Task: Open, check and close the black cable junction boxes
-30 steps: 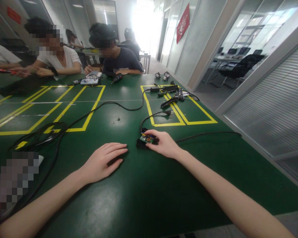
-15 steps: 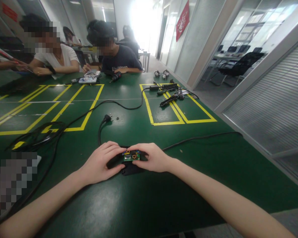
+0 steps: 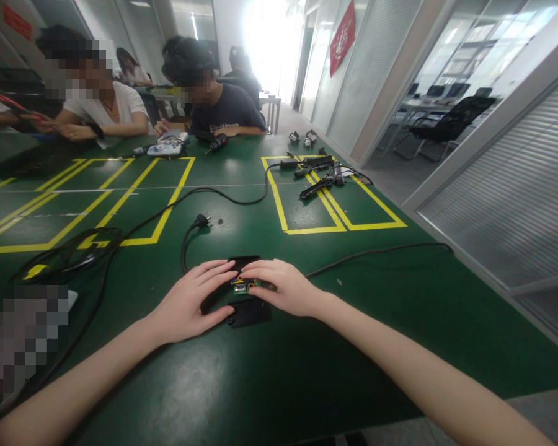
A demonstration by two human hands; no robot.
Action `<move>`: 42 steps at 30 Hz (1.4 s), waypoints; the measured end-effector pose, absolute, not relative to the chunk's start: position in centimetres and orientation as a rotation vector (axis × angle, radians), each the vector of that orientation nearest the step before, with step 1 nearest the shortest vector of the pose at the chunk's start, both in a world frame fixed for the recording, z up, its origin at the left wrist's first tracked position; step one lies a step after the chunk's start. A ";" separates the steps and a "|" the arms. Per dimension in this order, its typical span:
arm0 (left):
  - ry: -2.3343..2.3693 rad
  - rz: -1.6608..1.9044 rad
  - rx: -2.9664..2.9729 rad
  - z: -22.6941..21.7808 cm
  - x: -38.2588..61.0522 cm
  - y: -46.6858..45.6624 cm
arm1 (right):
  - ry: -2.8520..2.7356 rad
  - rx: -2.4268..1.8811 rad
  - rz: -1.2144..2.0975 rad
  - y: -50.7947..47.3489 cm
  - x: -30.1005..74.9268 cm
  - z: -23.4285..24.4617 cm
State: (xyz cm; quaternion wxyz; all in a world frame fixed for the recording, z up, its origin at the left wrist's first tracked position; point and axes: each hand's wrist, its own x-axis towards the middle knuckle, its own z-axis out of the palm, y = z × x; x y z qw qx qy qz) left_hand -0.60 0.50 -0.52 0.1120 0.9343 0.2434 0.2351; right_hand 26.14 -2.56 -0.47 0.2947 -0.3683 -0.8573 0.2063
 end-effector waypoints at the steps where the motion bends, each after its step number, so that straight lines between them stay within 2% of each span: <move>1: 0.716 0.688 2.747 -0.5 -0.6 0.5 | -2.284 -0.974 0.536 -2.5 26.2 -0.5; 14: 0.862 0.783 2.754 -1.2 -0.5 1.0 | -2.299 -1.115 0.290 -2.3 26.0 -0.7; 25: 1.100 0.715 2.699 -1.1 -0.2 1.2 | -2.244 -1.200 0.193 -1.9 25.3 -1.2; 42: 1.191 0.624 2.756 -1.5 0.2 1.5 | -2.126 -1.221 0.206 -1.4 25.2 -1.6</move>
